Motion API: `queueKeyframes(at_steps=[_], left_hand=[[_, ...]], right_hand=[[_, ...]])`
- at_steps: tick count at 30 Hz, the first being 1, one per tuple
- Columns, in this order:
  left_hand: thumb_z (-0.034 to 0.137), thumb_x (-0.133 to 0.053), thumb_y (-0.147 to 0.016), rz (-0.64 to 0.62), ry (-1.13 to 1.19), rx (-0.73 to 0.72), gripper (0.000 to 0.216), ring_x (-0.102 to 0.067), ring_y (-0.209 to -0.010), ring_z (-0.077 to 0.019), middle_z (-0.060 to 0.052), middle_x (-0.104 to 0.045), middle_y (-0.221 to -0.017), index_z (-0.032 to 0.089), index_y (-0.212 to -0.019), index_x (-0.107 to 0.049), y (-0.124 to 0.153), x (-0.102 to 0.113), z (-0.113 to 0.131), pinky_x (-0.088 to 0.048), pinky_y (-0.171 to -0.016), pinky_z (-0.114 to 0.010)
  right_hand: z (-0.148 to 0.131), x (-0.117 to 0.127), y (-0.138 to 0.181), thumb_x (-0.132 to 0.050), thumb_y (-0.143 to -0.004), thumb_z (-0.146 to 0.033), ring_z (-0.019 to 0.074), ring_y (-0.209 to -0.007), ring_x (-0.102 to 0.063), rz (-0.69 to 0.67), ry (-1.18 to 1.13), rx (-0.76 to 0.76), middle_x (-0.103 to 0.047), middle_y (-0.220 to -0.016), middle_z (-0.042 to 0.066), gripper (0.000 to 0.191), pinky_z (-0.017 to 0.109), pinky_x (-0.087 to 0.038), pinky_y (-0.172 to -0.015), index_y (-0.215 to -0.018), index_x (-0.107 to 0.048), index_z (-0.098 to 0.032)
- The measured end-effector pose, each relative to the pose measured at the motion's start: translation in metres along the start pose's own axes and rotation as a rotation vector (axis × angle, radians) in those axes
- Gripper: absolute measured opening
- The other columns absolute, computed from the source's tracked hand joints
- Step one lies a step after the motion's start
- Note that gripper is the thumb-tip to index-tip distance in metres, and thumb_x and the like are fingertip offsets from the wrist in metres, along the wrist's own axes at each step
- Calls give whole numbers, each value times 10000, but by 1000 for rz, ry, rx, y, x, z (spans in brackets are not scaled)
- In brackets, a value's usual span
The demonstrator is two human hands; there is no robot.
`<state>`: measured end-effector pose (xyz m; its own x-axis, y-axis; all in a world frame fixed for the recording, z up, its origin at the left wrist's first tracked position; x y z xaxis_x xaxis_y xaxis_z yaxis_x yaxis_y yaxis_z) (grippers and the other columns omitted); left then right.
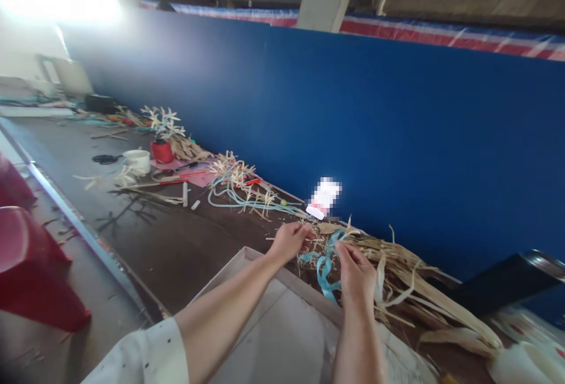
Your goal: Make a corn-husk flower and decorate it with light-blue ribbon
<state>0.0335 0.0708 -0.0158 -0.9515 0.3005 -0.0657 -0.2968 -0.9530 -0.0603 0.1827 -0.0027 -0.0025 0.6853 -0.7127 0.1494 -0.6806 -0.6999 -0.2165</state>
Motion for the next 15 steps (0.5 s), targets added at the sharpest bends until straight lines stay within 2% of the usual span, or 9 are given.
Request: queueKeyframes(at_steps=[2,6,9,12,14,15], left_hand=[[321,-421,-829,82,-5,-8,282,-609,-626,-118,-78,-675,-840,137,-881,-629,-10,7,5,-454,-534,-194],[300,-432,-825,169,-86,-13,263,-614,-633,-118,-74,-678,-845,140,-901,-626,-35,26,24,-447,-540,-197],[320,-436,-826,319,-335,53,259,-626,-699,-127,-53,-678,-861,183,-917,-636,-52,46,37,-457,-611,-209],[289,-516,-771,440,-440,122,223,-603,-913,-216,-100,-640,-1001,193,-936,-630,-61,68,40,-451,-760,-297],[257,-566,-726,532,-508,167,311,-554,-1028,-274,-157,-533,-1185,175,-1025,-590,-63,84,37,-426,-830,-357],[252,-586,-706,596,-614,208,386,-540,-1053,-281,-171,-485,-1236,169,-1081,-554,-63,93,35,-426,-837,-364]], right_hand=[[-1,1,2,-725,-569,-416,152,-562,-543,45,-5,-15,-637,-624,13,361,257,-425,-546,-796,-703,-136],[-2,-3,5,-734,-558,-413,135,-501,-511,91,-56,-29,-614,-573,3,339,242,-393,-477,-755,-698,-140],[8,-6,0,-734,-556,-428,139,-491,-514,109,-155,-36,-613,-565,1,357,247,-397,-473,-770,-688,-145],[22,-8,-6,-738,-552,-415,143,-508,-525,107,-206,-35,-612,-560,-4,342,251,-410,-500,-760,-681,-150],[27,-8,-10,-732,-562,-409,140,-529,-528,110,-207,-31,-609,-565,-11,319,248,-413,-522,-749,-679,-156],[28,-9,-11,-726,-570,-409,138,-543,-530,113,-198,-23,-614,-580,-12,309,247,-414,-533,-746,-679,-159]])
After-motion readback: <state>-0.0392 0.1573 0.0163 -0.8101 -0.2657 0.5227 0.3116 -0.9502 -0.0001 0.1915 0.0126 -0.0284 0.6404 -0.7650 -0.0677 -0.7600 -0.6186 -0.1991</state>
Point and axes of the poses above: each hand's wrist, its own y-axis away from the middle knuckle, its own x-axis out of the back of the hand, z = x × y, the point moved 3 cm from there along -y, towards the middle knuckle
